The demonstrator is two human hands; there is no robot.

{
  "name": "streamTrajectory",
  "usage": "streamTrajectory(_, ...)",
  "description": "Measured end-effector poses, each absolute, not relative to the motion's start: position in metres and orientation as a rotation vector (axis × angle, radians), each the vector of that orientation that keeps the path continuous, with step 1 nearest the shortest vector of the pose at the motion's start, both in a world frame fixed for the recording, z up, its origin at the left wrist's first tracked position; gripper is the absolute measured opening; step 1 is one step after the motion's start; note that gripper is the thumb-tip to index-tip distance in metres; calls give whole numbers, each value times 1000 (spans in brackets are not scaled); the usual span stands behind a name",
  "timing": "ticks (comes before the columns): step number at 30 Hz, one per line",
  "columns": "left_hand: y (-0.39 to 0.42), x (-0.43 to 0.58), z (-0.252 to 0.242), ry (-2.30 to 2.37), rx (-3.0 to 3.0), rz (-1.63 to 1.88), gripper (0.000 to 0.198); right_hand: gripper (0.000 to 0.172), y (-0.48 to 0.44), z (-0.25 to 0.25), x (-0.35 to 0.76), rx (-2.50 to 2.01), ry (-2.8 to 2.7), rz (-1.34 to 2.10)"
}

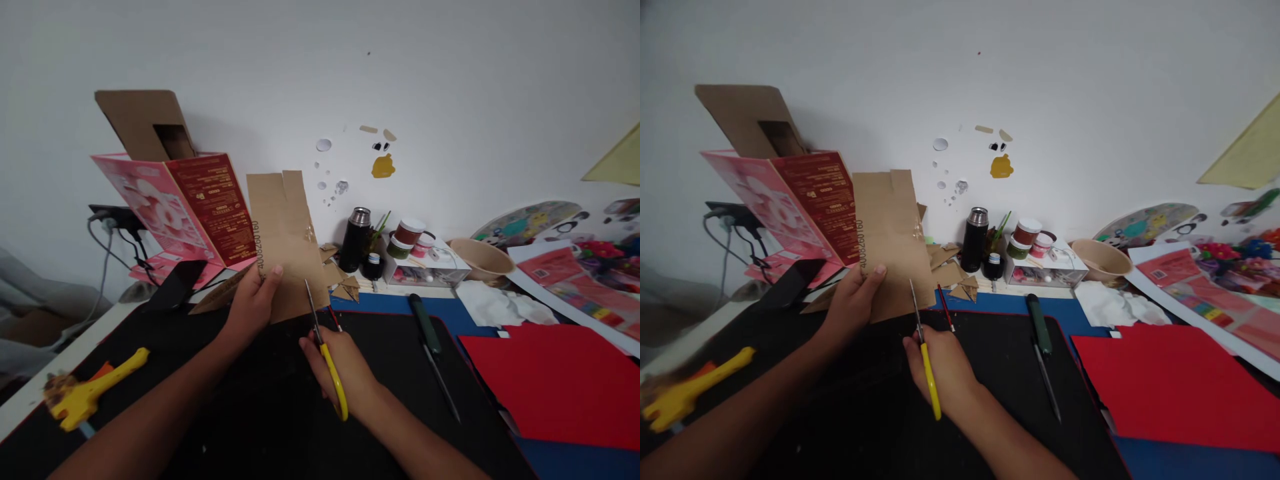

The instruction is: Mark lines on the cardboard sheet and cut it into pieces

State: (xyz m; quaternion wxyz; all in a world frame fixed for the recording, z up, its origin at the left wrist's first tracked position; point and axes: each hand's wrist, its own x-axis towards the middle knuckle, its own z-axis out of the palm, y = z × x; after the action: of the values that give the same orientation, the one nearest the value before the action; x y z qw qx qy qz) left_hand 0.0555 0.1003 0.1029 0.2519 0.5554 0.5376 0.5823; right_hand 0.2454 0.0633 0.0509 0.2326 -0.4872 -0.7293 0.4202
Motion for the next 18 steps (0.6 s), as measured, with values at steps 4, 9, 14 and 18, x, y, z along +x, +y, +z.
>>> streamTrajectory(4, 101, 55, 102, 1449, 1479, 1575, 43, 28, 62, 53, 245, -1369, -2040, 1105)
streamTrajectory(9, 100, 56, 106, 1462, 1509, 1570, 44, 26, 63, 57, 246, -1380, -2067, 1119)
streamTrajectory(14, 100, 55, 107, 1469, 1523, 1572, 43, 27, 65, 63, 249, -1321, -2078, 1155)
streamTrajectory(18, 101, 53, 104, 1445, 1516, 1558, 48, 26, 66, 74, 252, -1264, -2075, 1199)
